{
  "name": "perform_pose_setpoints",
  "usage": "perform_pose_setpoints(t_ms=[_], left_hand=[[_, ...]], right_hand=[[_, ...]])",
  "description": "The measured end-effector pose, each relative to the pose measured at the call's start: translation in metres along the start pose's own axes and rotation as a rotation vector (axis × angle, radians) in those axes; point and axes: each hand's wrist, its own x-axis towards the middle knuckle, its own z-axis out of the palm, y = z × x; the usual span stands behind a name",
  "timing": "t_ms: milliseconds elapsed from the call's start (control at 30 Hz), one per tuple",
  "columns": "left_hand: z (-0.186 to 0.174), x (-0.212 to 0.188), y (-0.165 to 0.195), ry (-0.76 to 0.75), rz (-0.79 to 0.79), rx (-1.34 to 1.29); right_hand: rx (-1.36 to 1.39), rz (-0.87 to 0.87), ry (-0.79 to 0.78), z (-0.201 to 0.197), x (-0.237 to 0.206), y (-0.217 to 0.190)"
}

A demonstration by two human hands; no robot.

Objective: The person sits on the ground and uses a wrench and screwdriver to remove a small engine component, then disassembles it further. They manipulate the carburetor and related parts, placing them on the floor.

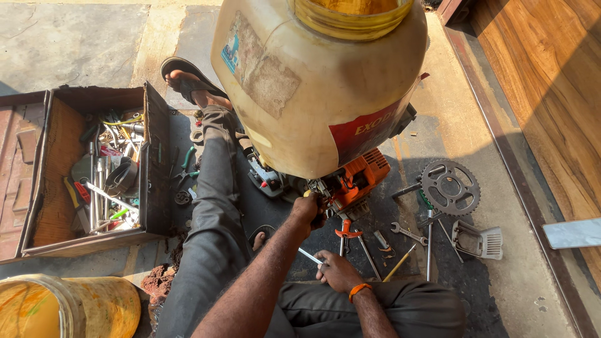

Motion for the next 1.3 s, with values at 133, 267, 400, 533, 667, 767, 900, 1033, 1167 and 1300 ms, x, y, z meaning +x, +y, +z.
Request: perform_pose_setpoints(t_ms=[133,267,400,533,667,767,900,1033,1167,1300], left_hand=[[-0.006,-0.004,0.001,0.047,-0.027,-0.051],[-0.003,-0.002,0.003,-0.015,0.026,-0.046],[0.003,0.000,0.006,0.046,0.009,-0.015],[0.000,-0.005,0.001,0.054,0.125,0.129],[-0.006,-0.009,-0.005,0.039,0.134,0.101],[-0.005,-0.005,-0.007,-0.001,0.123,0.058],[0.003,0.003,-0.004,0.042,0.080,0.024],[0.006,-0.001,-0.001,0.100,0.071,0.072],[-0.001,-0.008,-0.002,0.075,0.061,0.028],[-0.003,-0.002,-0.003,0.017,0.049,-0.019]], right_hand=[[0.019,0.008,-0.006,-0.001,-0.001,-0.001],[-0.004,0.018,-0.006,0.001,-0.001,-0.001],[-0.014,0.018,-0.017,0.000,0.000,-0.004],[-0.018,0.002,-0.002,-0.001,-0.001,-0.004],[-0.031,0.038,-0.014,-0.001,-0.003,-0.003],[-0.020,0.039,-0.015,0.000,-0.003,-0.005],[0.006,0.031,-0.015,-0.001,-0.003,-0.008],[0.001,0.026,-0.010,-0.002,-0.004,-0.006],[0.024,0.009,0.001,-0.001,-0.001,-0.002],[0.037,0.007,0.005,0.002,-0.001,-0.001]])
